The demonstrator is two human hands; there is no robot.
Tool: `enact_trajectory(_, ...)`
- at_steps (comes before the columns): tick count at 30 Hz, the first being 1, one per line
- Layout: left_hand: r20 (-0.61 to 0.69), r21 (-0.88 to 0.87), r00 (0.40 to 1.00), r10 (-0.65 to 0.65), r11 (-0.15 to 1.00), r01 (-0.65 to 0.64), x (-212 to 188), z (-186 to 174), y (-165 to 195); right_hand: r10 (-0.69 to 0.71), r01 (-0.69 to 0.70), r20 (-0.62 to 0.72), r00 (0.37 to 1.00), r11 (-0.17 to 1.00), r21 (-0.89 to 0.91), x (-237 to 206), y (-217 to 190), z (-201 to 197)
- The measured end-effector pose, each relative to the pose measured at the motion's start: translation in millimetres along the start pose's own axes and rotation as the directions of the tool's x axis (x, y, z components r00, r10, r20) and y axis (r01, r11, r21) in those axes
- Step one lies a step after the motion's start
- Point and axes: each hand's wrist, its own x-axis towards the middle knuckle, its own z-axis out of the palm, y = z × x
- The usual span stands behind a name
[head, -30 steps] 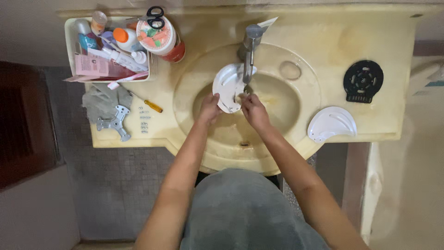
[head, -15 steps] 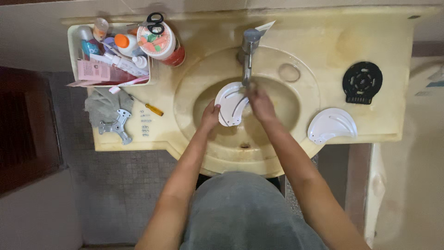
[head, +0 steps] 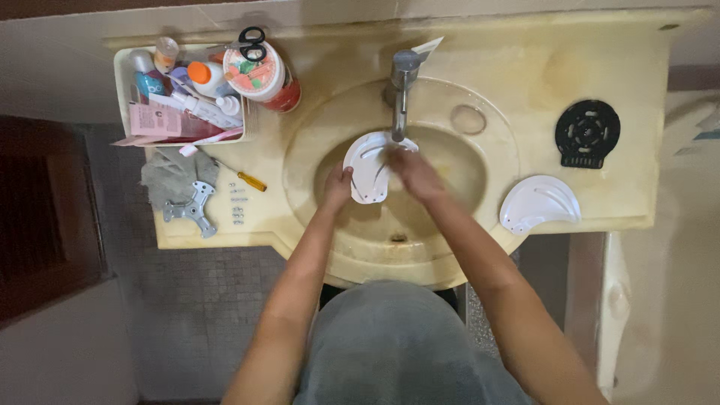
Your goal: The person disassembles a blender on the bathroom floor, using a screwdriver to unscrew the blade assembly from the base. They carry the parts to the sink and rinse and scrub the black blade plate and white plastic covers under running water, then set the cleaned parts on the counter.
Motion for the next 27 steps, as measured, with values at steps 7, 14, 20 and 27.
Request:
enact_trajectory(7, -0.005, -0.108, 1.0, -0.018, 0.994, 0.018, 2, 4, 11, 0.273, -0.256, -0.071, 0.959, 0.948, 0.189, 1, -3, 8)
enact_trajectory(14, 0.024, -0.021, 1.0, 0.016, 1.0, -0.015, 4, 3, 4, -0.056, 0.061, 0.225, 0.973, 0.998, -0.015, -17, -15, 17)
enact_trajectory(20, 0.08, -0.2, 0.994, -0.07, 0.976, 0.085, -4, 5, 6, -0.155, -0.01, -0.265, 0.952, 0.847, -0.532, 7, 1, -15)
enact_trajectory(27, 0.08, -0.223, 0.996, -0.051, 0.972, 0.067, -2, 19, 25, -0.43, 0.359, -0.105, 0.897, 0.844, -0.398, -2, -25, 42)
